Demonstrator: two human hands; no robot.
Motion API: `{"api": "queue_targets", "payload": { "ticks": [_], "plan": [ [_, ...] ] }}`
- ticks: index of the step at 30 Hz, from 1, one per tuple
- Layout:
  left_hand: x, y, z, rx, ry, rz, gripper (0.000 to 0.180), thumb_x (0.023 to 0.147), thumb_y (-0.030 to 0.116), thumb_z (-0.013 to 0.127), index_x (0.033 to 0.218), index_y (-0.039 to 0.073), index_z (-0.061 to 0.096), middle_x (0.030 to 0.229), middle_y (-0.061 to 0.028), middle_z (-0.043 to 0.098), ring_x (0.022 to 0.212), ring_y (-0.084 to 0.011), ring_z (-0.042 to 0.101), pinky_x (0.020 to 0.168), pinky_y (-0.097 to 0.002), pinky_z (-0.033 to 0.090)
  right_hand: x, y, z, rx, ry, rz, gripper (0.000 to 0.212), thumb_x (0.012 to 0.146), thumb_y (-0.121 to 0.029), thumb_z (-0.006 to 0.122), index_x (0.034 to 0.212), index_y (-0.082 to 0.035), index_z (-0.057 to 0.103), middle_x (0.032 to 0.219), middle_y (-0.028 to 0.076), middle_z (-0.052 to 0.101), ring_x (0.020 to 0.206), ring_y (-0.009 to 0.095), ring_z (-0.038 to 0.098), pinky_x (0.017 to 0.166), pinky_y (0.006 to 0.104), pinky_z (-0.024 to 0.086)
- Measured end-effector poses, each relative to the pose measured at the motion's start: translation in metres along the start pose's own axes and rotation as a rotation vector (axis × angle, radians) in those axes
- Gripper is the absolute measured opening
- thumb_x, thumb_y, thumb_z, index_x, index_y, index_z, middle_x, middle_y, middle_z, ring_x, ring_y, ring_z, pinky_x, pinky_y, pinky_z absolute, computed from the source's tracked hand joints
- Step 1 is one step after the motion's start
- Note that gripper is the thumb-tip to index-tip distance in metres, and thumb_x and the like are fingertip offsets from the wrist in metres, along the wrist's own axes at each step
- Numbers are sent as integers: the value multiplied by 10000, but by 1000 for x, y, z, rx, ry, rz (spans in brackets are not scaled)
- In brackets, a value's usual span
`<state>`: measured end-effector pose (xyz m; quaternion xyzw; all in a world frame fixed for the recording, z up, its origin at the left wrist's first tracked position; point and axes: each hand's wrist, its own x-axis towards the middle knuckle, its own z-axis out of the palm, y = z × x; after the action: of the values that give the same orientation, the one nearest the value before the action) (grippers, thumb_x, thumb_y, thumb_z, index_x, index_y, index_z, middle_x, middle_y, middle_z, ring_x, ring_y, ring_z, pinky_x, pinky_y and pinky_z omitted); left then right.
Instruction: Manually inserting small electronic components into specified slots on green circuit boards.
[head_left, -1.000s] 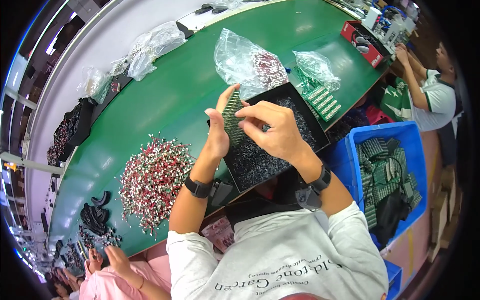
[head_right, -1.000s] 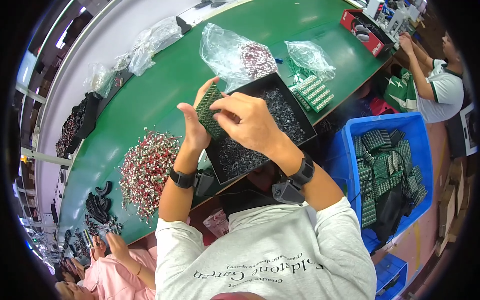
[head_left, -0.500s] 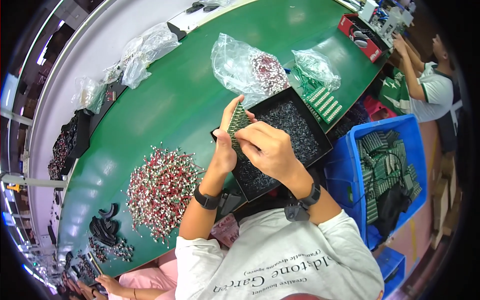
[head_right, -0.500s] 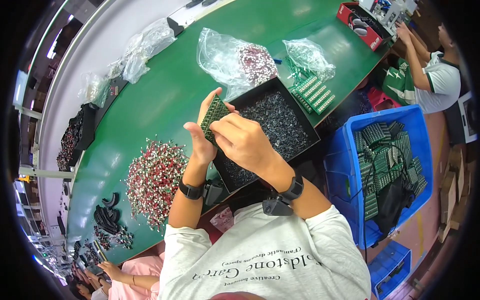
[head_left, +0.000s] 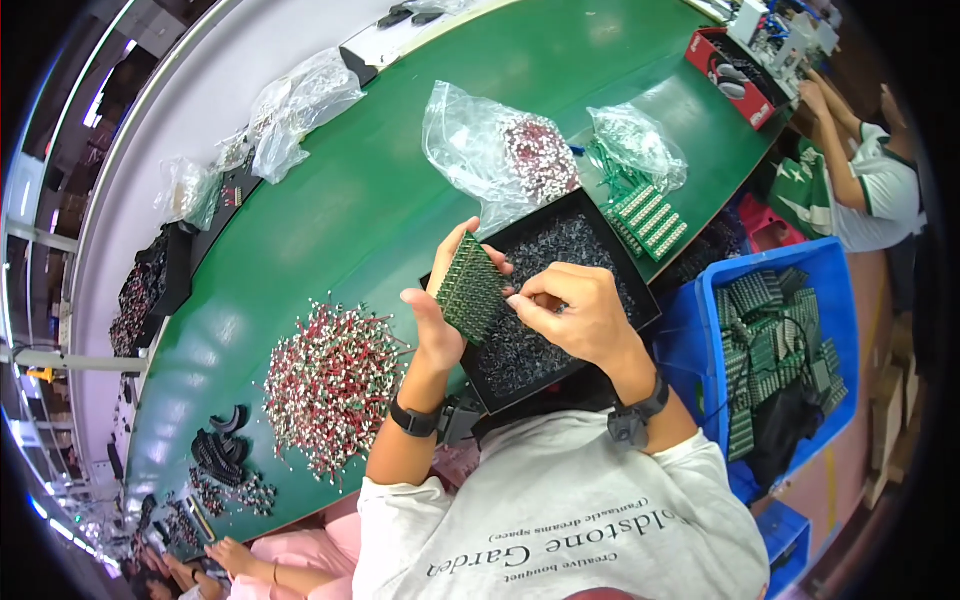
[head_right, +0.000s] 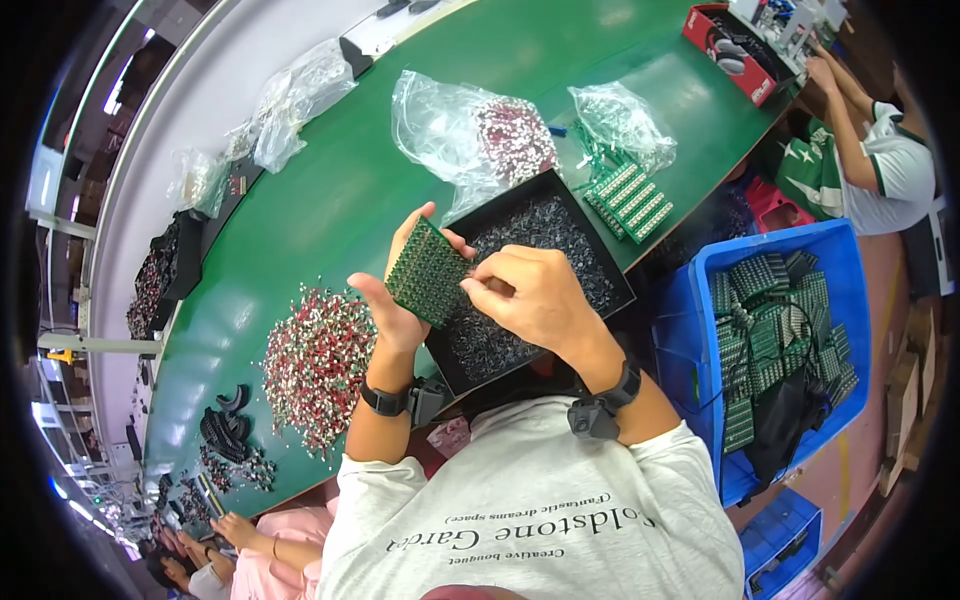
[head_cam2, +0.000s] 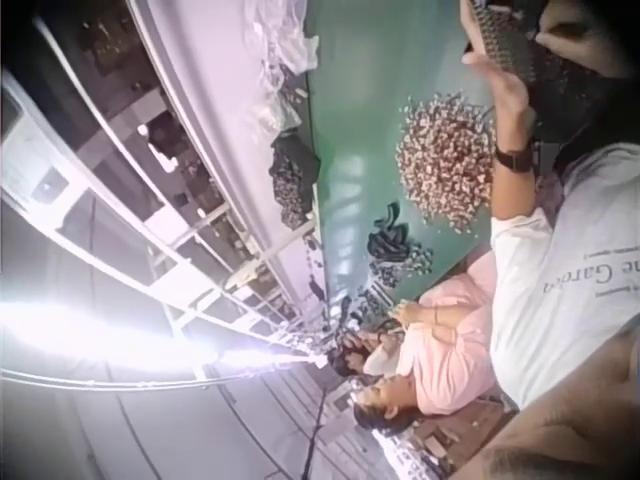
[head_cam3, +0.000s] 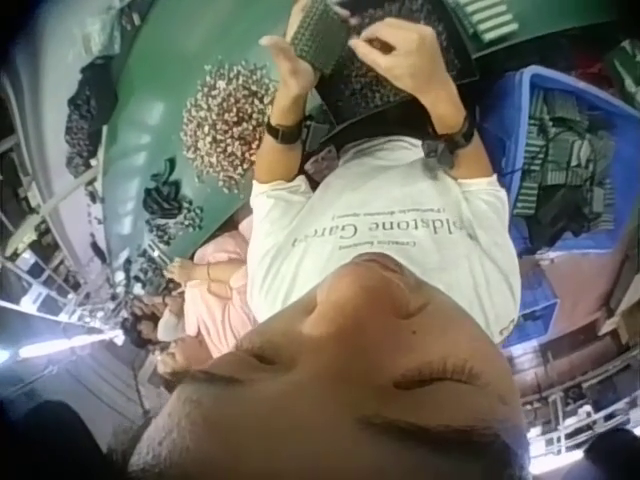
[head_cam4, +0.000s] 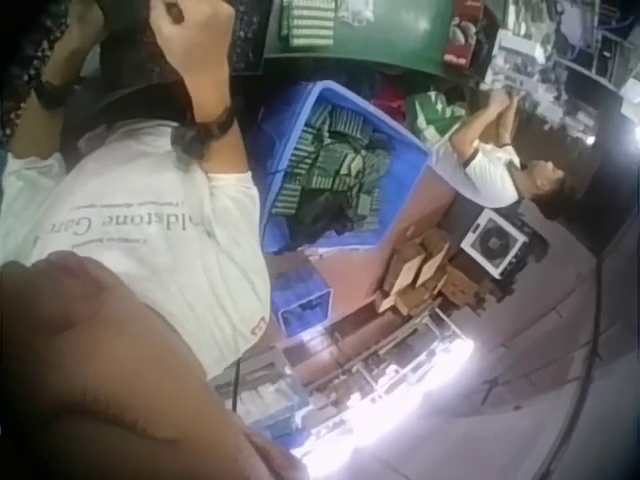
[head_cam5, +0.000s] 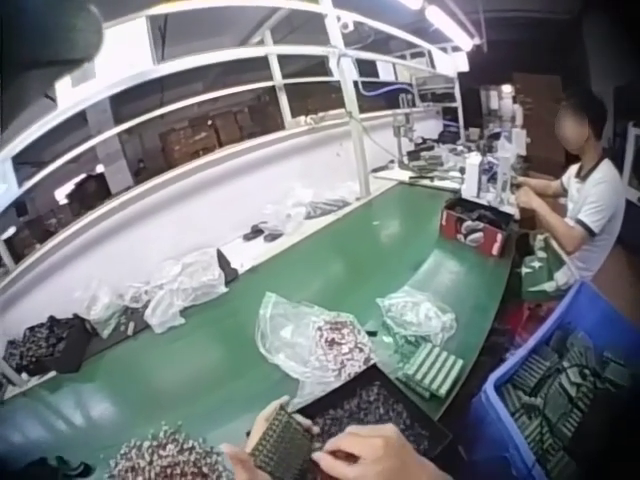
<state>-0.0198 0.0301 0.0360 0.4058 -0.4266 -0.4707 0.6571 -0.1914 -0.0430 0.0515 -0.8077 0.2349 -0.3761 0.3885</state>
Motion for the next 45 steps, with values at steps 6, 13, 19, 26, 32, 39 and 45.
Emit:
{"api": "queue_targets", "payload": {
  "ticks": [6, 13, 19, 26, 32, 39, 45],
  "plan": [
    [-13, 3, 24, 37, 100, -37, 1287, 714, 984, 257, 1517, -22, 270, 1183, -132, 558, 1108, -234, 582, 989, -377, 468, 0, -6, 7, 136, 128, -173, 203, 735, 47, 777, 916, -33, 731, 797, 92, 697, 654, 181, 677, 582, 290, 533],
    [-17, -19, 32, 140, 211, 30, 1253, 762, 957, 266, 1514, -45, 273, 1194, -175, 578, 1094, -259, 592, 983, -387, 471, -2, 3, 24, 169, 179, -281, 222, 741, 54, 765, 941, -37, 737, 847, 84, 703, 710, 226, 692, 629, 309, 561],
    [-24, -12, 38, 280, 246, 88, 1224, 784, 943, 281, 1503, -48, 301, 1157, -158, 571, 1056, -244, 588, 954, -380, 476, -8, -8, 31, 103, 204, -321, 203, 722, 66, 759, 888, -32, 697, 809, 78, 672, 674, 231, 678, 591, 318, 547],
    [-28, -7, 34, 195, 209, 96, 1186, 791, 922, 357, 1485, -40, 345, 1142, -129, 546, 1030, -199, 563, 880, -317, 488, -8, -12, 36, 126, 219, -343, 198, 692, 87, 721, 844, -32, 674, 762, 84, 662, 600, 194, 653, 544, 284, 529],
    [-29, -13, 26, 33, 207, 98, 1173, 807, 922, 306, 1496, -27, 303, 1156, -173, 570, 1074, -263, 592, 952, -396, 492, -5, 0, 9, 24, -53, -189, 156, 720, 58, 758, 828, -32, 689, 736, 78, 646, 576, 155, 627, 542, 282, 514],
    [-26, -11, 29, 83, 220, 60, 1192, 815, 923, 271, 1479, -64, 336, 1209, -152, 581, 1105, -211, 571, 992, -336, 444, 6, -9, 19, 107, 111, -210, 213, 736, 51, 777, 924, -23, 711, 790, 91, 656, 654, 219, 658, 606, 303, 541],
    [-26, -12, 32, 151, 230, 71, 1192, 815, 924, 266, 1486, -60, 326, 1174, -166, 584, 1067, -224, 576, 976, -360, 447, 0, -12, 27, 75, 102, -268, 216, 737, 66, 759, 930, -18, 712, 837, 95, 685, 709, 243, 686, 644, 314, 563]
  ]
}}
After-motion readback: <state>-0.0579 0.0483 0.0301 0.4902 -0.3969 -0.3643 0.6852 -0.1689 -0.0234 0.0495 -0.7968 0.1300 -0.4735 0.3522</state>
